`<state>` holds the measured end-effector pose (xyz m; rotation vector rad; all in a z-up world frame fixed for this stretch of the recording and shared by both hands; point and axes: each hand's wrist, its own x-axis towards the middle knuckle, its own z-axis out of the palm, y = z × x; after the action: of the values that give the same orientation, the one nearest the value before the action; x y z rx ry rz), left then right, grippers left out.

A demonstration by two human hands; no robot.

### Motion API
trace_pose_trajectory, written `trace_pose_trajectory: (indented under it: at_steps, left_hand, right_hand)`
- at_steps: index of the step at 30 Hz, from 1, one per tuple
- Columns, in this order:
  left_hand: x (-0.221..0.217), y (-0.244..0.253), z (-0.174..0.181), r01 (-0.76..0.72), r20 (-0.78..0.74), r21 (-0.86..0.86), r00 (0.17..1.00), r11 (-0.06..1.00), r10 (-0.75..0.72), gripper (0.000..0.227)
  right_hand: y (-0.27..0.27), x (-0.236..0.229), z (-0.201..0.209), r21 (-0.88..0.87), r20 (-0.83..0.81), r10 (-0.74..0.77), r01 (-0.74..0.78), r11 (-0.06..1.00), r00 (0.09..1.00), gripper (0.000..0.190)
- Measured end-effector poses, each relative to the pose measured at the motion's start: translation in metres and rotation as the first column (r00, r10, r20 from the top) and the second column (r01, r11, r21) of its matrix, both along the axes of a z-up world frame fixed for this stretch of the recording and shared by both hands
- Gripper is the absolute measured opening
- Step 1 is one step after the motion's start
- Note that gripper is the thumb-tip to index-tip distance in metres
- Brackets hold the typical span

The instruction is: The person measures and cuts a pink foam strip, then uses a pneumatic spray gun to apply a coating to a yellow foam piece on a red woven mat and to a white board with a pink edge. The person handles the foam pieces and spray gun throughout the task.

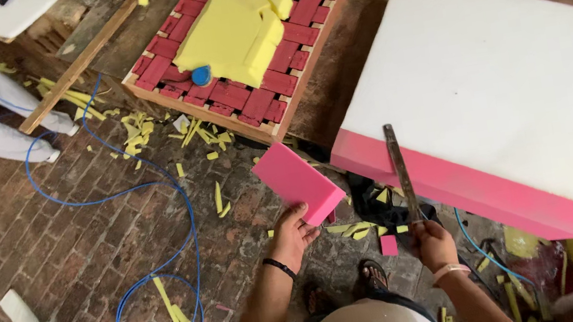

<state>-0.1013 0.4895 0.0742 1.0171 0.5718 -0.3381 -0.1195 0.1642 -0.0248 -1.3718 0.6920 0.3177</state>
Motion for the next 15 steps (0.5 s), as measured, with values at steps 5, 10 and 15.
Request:
trace_pose_trajectory:
  at_steps: [5, 10, 15]
  left_hand:
    - [0.003, -0.006, 0.009, -0.089, -0.032, 0.115, 0.995, 0.989, 0.093, 0.058]
    - [-0.005, -0.006, 0.008, -0.138, 0.064, 0.215, 0.99, 0.967, 0.127, 0.038]
    - [-0.033, -0.004, -0.021, -0.309, 0.189, 0.331, 0.948, 0.892, 0.258, 0.03]
  right_hand:
    - [0.001, 0.024, 0.005, 0.137, 0.148, 0.007, -0.027, 0.99, 0.989, 0.027]
    - [0.006, 0.054, 0.016, 0.201, 0.063, 0.103, -0.113, 0.973, 0.993, 0.03]
    - [0.021, 0.056, -0.002, 0.186, 0.152, 0.254, -0.28, 0.942, 0.955, 0.013]
